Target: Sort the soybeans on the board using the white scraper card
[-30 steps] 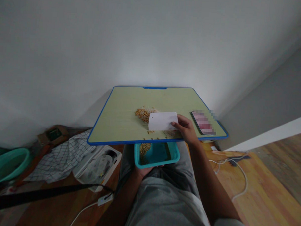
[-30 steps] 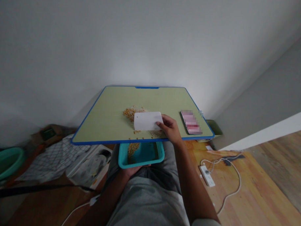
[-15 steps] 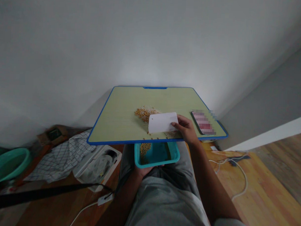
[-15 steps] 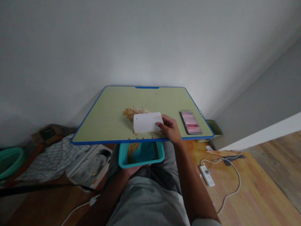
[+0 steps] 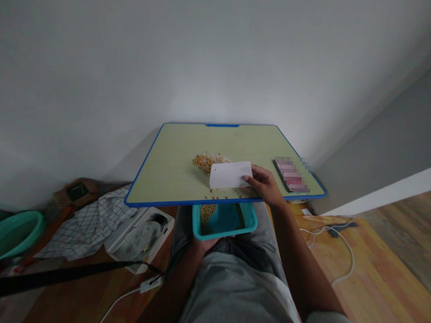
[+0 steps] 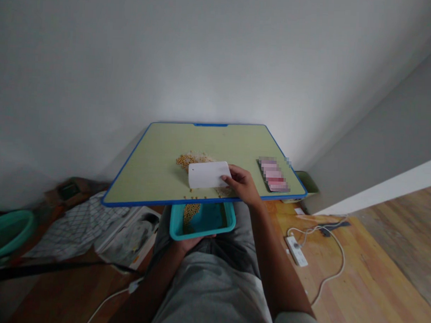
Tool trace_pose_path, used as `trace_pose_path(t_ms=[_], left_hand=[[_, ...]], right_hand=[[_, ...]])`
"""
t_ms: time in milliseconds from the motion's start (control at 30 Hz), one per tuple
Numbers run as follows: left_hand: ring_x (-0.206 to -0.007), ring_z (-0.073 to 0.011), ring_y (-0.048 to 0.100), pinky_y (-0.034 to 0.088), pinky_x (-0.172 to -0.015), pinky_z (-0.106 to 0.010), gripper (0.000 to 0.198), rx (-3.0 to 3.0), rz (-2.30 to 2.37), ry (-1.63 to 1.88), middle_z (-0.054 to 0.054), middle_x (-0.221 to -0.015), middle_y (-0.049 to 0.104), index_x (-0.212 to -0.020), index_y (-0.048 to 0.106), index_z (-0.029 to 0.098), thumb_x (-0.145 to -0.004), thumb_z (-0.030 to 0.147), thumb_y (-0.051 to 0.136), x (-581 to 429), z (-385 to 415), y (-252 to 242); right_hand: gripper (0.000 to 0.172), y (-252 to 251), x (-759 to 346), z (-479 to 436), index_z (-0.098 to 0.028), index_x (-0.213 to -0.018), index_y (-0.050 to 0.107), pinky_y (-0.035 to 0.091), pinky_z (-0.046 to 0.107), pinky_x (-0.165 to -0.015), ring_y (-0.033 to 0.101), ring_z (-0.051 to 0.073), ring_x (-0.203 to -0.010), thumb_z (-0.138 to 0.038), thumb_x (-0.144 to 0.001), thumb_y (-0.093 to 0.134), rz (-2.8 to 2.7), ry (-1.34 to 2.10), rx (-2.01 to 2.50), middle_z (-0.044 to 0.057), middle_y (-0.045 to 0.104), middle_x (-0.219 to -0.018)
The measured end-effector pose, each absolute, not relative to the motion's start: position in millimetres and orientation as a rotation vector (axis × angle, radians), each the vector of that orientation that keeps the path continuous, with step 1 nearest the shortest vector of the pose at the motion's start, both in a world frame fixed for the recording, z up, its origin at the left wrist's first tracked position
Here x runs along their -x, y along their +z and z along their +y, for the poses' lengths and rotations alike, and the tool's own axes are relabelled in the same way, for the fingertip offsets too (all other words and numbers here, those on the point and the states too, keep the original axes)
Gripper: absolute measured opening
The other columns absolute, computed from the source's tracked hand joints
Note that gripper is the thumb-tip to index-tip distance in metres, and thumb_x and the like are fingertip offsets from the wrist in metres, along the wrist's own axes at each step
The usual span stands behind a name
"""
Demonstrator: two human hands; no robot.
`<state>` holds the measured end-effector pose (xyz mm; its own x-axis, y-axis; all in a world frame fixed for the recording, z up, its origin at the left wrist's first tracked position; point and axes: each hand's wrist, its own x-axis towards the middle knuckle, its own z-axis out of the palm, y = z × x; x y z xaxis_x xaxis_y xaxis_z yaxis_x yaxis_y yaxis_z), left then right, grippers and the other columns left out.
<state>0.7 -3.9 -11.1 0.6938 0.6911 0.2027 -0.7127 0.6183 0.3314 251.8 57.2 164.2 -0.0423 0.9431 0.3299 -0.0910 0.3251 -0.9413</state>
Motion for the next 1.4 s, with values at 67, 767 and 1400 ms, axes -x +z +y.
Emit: trace_pose_path(t_ms=[67, 767, 1400], left_hand=[[-0.143, -0.0392, 0.065, 0.058, -0.104, -0.066, 0.07, -0.407, -0.068, 0.809, -0.012, -0.162, 0.066, -0.153, 0.07, 0.033, -0.109, 0.069, 0.03, -0.9, -4.2, -10.1], [-0.146, -0.043, 0.062, 0.063, -0.097, -0.063, 0.073, -0.378, -0.039, 0.834, -0.015, -0.172, 0.055, -0.16, 0.064, 0.031, -0.107, 0.072, 0.033, -4.8, -2.1, 0.6], [-0.137, -0.0441, 0.068, 0.066, -0.09, -0.063, 0.074, -0.377, 0.008, 0.868, -0.017, -0.163, 0.064, -0.158, 0.065, 0.028, -0.107, 0.072, 0.034, -7.5, -2.4, 11.1]], right_hand=[[0.039, 162.6, -252.8, 57.4, -0.028, -0.113, 0.088, 0.063, 0.037, -0.093, 0.079, 0.023, -0.099, -0.048, -0.08, 0.096, -1.333, 1.032, 0.876, 0.004, 0.087, -0.113], [0.04, 163.4, -253.1, 55.1, -0.026, -0.117, 0.087, 0.065, 0.038, -0.089, 0.079, 0.024, -0.098, -0.048, -0.084, 0.094, -1.445, 1.048, 0.847, 0.006, 0.087, -0.111], [0.042, 161.6, -256.3, 54.7, -0.026, -0.118, 0.087, 0.065, 0.036, -0.087, 0.079, 0.024, -0.099, -0.048, -0.083, 0.094, -1.49, 1.146, 0.838, 0.007, 0.086, -0.116]])
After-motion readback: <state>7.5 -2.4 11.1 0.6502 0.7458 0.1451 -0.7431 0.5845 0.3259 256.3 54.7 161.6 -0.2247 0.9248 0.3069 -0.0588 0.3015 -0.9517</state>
